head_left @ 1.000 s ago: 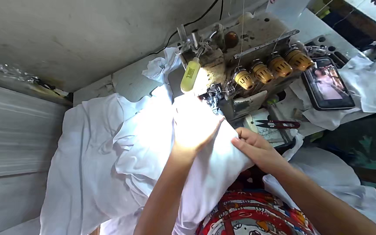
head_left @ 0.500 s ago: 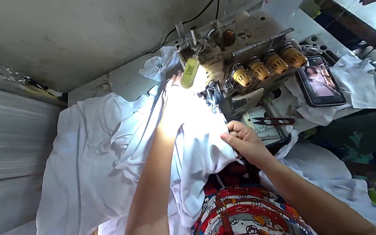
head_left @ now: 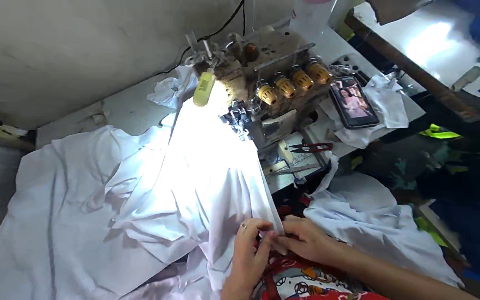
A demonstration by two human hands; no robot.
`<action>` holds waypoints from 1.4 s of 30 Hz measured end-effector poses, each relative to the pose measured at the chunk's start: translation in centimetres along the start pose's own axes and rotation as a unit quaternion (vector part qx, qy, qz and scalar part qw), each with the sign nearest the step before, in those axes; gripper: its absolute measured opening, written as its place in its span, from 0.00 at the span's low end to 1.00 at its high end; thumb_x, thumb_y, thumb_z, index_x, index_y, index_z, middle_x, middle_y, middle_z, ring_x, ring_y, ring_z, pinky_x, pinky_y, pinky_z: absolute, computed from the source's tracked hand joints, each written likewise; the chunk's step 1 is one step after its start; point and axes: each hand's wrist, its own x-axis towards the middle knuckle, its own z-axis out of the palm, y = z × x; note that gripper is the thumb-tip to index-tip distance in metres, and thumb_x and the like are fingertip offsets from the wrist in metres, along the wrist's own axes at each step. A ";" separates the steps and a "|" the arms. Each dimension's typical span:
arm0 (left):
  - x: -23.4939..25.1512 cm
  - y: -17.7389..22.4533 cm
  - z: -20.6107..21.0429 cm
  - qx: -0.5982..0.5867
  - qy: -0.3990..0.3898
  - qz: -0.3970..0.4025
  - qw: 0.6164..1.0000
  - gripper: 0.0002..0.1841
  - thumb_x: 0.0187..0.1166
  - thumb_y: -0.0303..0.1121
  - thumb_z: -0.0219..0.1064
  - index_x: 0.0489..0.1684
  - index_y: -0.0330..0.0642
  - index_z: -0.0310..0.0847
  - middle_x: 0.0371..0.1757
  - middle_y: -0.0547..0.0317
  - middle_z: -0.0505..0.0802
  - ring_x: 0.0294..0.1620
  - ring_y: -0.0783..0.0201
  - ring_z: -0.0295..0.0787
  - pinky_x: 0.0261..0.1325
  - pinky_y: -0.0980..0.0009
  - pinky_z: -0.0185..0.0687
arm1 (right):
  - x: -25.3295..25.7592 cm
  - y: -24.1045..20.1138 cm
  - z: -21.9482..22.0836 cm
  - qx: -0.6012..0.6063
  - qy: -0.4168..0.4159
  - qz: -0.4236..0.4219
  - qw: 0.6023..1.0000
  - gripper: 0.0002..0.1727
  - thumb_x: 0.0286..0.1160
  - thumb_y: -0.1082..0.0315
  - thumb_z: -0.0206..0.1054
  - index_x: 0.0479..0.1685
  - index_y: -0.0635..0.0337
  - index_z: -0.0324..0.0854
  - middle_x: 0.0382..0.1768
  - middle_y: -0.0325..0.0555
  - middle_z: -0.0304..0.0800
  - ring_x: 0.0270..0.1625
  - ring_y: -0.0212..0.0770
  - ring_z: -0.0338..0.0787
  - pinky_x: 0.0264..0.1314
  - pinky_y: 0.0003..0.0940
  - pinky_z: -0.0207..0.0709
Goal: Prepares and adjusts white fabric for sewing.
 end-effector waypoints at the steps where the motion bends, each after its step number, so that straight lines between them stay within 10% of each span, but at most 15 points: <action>1: -0.5 0.0 0.0 -0.002 0.006 0.010 1.000 0.07 0.84 0.37 0.66 0.46 0.45 0.85 0.44 0.63 0.92 0.50 0.76 0.88 0.58 0.79 0.84 | -0.4 0.0 0.2 -0.005 0.010 -0.017 1.000 0.15 0.81 0.61 0.65 0.41 0.65 0.92 0.37 0.52 0.92 0.48 0.45 0.88 0.56 0.41 0.80; 9: -2.5 2.0 -1.4 0.023 0.006 0.110 0.994 0.05 0.83 0.35 0.69 0.48 0.47 0.83 0.49 0.63 0.90 0.54 0.76 0.86 0.60 0.82 0.82 | -1.7 -2.4 0.7 0.193 0.019 -0.019 0.981 0.09 0.76 0.73 0.69 0.49 0.67 0.87 0.45 0.35 0.94 0.49 0.19 0.91 0.56 0.20 0.86; 27: -5.3 1.7 -1.1 0.238 0.071 0.261 0.933 0.08 0.80 0.42 0.73 0.49 0.53 0.91 0.56 0.62 0.93 0.60 0.65 0.85 0.66 0.72 0.73 | -2.8 -3.3 0.4 0.361 -0.081 0.113 0.922 0.10 0.79 0.75 0.63 0.53 0.55 0.84 0.44 0.30 0.94 0.46 0.23 0.90 0.54 0.21 0.84; 42: -4.6 3.0 -0.7 0.006 0.048 0.109 0.993 0.04 0.80 0.37 0.72 0.41 0.49 0.89 0.48 0.68 0.93 0.55 0.77 0.88 0.60 0.83 0.83 | -2.8 -3.4 0.0 0.290 -0.055 0.048 0.954 0.07 0.79 0.74 0.65 0.50 0.60 0.85 0.39 0.29 0.92 0.42 0.20 0.89 0.50 0.19 0.84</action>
